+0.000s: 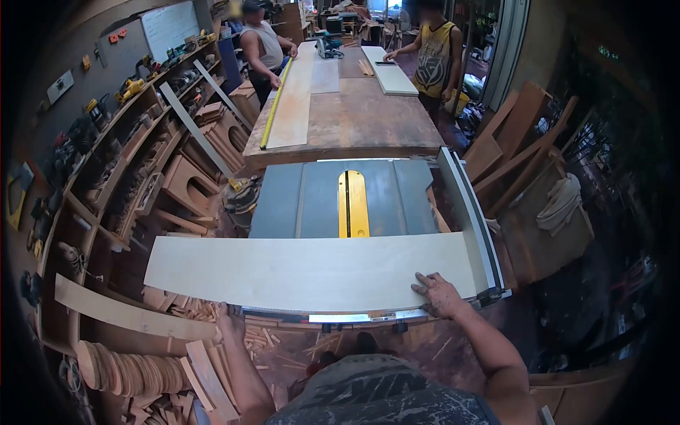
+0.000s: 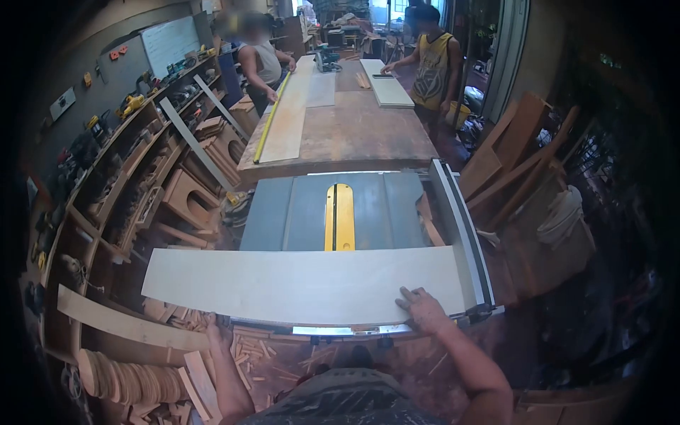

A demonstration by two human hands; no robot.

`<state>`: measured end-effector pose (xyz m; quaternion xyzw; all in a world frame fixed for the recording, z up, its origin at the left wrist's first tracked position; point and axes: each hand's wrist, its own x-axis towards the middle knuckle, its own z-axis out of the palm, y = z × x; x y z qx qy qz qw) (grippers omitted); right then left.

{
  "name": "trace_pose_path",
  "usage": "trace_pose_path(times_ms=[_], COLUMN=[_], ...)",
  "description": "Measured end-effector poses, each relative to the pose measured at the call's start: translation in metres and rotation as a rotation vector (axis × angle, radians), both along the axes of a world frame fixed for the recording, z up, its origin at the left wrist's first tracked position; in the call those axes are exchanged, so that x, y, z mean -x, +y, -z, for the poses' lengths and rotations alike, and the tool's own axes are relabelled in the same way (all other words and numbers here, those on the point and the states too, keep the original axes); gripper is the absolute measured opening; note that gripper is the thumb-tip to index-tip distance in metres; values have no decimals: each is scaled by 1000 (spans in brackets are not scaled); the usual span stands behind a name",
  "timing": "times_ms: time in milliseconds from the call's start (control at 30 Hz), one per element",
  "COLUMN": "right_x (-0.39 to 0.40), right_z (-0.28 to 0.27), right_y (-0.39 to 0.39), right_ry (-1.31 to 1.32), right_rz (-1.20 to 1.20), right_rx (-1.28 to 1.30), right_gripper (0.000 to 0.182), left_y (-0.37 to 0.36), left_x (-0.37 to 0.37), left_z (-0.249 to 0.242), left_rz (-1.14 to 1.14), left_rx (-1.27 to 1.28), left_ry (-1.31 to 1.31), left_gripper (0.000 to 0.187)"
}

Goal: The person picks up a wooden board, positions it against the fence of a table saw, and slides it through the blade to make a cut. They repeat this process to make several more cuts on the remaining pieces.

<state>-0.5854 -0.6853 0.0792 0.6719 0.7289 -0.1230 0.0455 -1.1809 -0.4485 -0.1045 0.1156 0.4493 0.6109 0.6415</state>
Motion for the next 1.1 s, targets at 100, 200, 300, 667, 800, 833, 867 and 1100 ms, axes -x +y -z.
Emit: trace_pose_path(times_ms=[100,200,300,667,800,833,867,1100], right_x=[3,3,1,-52,-40,-38,-34,-21], right_z=[7,16,16,74,75,65,53,24], right_y=[-2,-1,1,-29,-44,-43,-43,-30], right_ry=[-64,-111,-150,-24,0,19,22,-127], right_rz=[-27,-38,-68,606,566,540,500,260], right_rx=[-29,-20,8,-315,-239,-202,-138,74], right_gripper=[68,65,65,78,84,86,90,101], left_y=[3,7,10,17,20,18,19,30], left_x=[8,5,4,-7,8,12,13,14], left_z=[6,7,6,-6,7,7,5,10], left_rz=[82,72,84,11,72,99,121,142], left_rx=[-77,-68,-66,25,30,35,33,-33], left_ry=[-22,-5,-67,73,54,49,38,-49], left_gripper=[29,28,25,18,21,22,23,32])
